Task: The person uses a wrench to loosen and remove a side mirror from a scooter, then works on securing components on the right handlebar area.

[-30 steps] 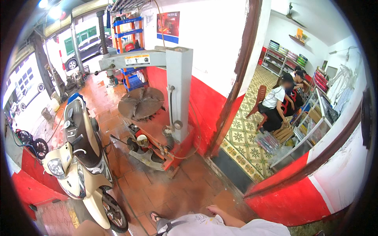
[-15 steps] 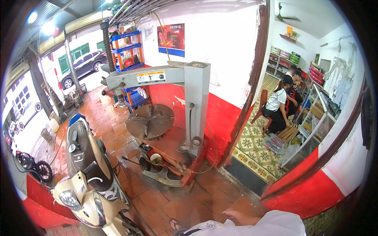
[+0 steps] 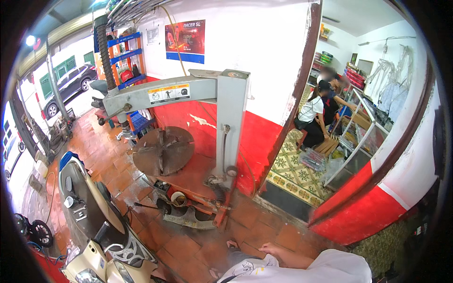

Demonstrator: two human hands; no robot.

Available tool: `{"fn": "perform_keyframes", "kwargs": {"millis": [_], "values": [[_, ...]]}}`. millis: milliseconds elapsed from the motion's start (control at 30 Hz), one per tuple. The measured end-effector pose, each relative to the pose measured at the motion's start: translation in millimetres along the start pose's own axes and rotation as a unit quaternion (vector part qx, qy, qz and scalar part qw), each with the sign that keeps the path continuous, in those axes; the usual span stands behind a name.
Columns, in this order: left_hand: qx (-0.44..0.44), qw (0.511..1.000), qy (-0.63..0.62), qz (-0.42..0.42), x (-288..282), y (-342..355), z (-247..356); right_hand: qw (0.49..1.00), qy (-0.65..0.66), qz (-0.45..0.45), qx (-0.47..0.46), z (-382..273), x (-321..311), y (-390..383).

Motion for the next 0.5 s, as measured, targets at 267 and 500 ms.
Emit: {"fn": "perform_keyframes", "kwargs": {"millis": [267, 500], "values": [[0.003, 0.997, 0.054, 0.055, -61.8, 81.4, -10.4, 0.963, -0.178, -0.16, 0.125, 61.8, 14.8, 57.2], [0.013, 0.984, 0.108, 0.142, -113.5, 176.5, -33.0, 0.978, -0.008, -0.107, 0.178, -7.5, 15.8, 162.7]]}}
Point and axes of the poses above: each hand's wrist, its own y-axis towards the middle knuckle, its own x-axis out of the palm, z = x × y, the point moved 2 cm from there along y, towards the middle knuckle, and after that the axes turned 13 degrees about -y, right-handed, at the moved point
